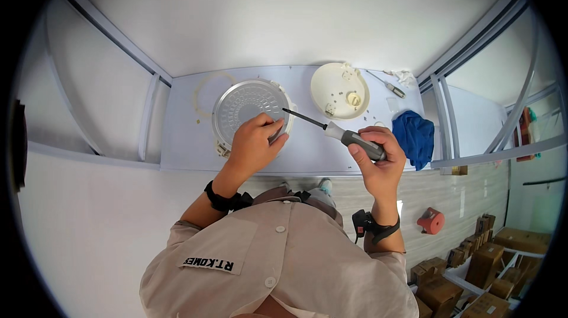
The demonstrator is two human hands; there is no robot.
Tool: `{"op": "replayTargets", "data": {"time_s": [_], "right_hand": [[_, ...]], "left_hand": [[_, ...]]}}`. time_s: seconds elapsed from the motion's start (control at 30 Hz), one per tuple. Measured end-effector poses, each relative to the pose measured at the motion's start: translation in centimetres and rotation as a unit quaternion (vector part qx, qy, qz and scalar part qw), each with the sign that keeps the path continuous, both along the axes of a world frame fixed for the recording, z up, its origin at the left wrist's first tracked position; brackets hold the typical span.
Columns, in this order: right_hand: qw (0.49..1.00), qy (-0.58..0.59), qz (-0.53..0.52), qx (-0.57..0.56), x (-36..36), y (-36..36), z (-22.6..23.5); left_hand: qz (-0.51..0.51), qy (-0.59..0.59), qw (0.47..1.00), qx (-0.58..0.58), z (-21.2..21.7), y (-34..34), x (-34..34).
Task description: The person assembles a white plastic appliance component on a workbench. They use a screwdriver to tighten screws into a circular lid, securing it to the main body of the device. The person handles the lid and the screwdriver throughout the process.
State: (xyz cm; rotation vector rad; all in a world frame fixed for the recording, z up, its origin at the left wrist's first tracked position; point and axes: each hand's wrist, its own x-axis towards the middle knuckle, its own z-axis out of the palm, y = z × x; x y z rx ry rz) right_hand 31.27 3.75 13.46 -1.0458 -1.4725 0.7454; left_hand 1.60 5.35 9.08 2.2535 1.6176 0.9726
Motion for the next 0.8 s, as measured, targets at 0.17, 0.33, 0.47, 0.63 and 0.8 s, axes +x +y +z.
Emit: {"op": "replayTargets", "data": {"time_s": [0.17, 0.33, 0.47, 0.63, 0.8], "right_hand": [[1.0, -0.002, 0.001, -0.008, 0.1, 0.2, 0.2], [1.0, 0.003, -0.01, -0.017, -0.1, 0.4, 0.5], [1.0, -0.021, -0.015, -0.009, -0.1, 0.8, 1.0], [0.998, -0.06, -0.01, 0.009, -0.2, 1.2, 1.8], [0.996, -0.09, 0.003, 0.01, -0.3, 1.3, 2.8]], "left_hand": [[0.004, -0.01, 1.0, 0.012, -0.1, -0.1, 0.0], [0.021, -0.034, 0.999, 0.008, -0.2, -0.1, 0.3], [0.03, -0.041, 0.999, -0.001, 0.4, -0.2, 0.6], [0.028, -0.066, 0.997, 0.015, -0.4, -0.1, 0.5], [0.026, -0.078, 0.997, 0.009, -0.1, -0.2, 0.6]]}}
